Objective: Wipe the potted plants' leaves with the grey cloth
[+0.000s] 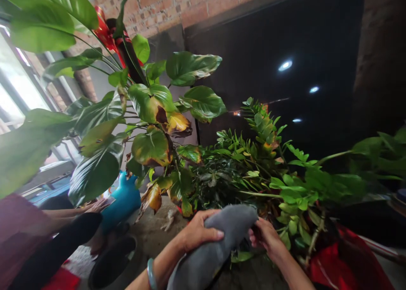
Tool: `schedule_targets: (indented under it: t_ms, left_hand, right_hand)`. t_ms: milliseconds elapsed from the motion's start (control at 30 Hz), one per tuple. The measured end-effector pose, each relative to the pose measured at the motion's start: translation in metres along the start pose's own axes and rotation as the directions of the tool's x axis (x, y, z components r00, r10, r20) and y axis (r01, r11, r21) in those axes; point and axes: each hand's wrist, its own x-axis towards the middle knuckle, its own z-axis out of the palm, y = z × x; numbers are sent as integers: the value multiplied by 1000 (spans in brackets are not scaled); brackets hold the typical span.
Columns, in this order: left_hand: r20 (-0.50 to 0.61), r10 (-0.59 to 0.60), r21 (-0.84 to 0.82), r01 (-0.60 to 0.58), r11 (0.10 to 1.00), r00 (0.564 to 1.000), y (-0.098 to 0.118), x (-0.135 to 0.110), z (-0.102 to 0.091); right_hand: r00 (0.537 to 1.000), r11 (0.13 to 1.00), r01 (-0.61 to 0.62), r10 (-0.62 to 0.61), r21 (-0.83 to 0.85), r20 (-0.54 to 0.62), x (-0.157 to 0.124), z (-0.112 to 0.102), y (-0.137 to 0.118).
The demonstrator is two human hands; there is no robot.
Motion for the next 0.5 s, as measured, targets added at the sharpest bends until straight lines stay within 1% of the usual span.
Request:
schedule_targets:
  t_ms: [33, 67, 133, 167, 200, 233, 267, 300, 367, 400, 433, 467, 500]
  left_hand:
    - [-42, 41, -57, -43, 997, 998, 11, 2, -3]
    - [-111, 87, -117, -100, 988, 990, 22, 5, -6]
    - [-274, 150, -219, -213, 952, 950, 36, 16, -10]
    - [-337, 152, -248, -243, 938, 929, 36, 21, -10]
    - [-376, 138, -255, -246, 935, 916, 32, 25, -8]
    - [-387, 116, -241, -222, 945, 915, 23, 26, -6]
    - [-370, 86, -207, -173, 963, 925, 13, 25, -3]
    - [-325, 53, -160, -110, 981, 944, 2, 22, 0]
    - [-181, -17, -63, 6, 998, 983, -13, 10, 3]
    - [-109, -39, -28, 36, 999, 993, -15, 3, 3]
    - [-56, -46, -10, 46, 999, 997, -13, -2, 2]
    - [-29, -34, -6, 34, 999, 999, -6, -6, 0]
    - [-35, -2, -17, 2, 1000, 999, 4, -8, -3]
  right_hand:
    - [1000, 1000, 3, -3, 4, 0, -1, 0, 0]
    - [1000, 1000, 9, -9, 9, 0, -1, 1, -1]
    - [1000, 1000, 21, -21, 19, -4, -2, 2, -2]
    - [1000, 999, 25, -25, 23, -6, -2, 3, -2]
    - [1000, 999, 27, -27, 24, -9, -2, 4, -2]
    - [1000, 999, 25, -25, 23, -14, -1, 4, -2]
    - [1000, 1000, 20, -19, 19, -19, 0, 4, -1]
    - [1000, 1000, 13, -13, 14, -23, 1, 3, 0]
    - [1000, 1000, 3, -3, 3, -25, 2, 2, 2]
    - [1000, 1000, 1, -1, -1, -23, 3, 1, 2]
    - [1000, 1000, 0, -1, -4, -19, 3, 0, 2]
    - [1000, 1000, 2, -2, -6, -14, 3, 0, 2]
    - [1000, 1000, 7, -7, -6, -8, 2, 1, 1]
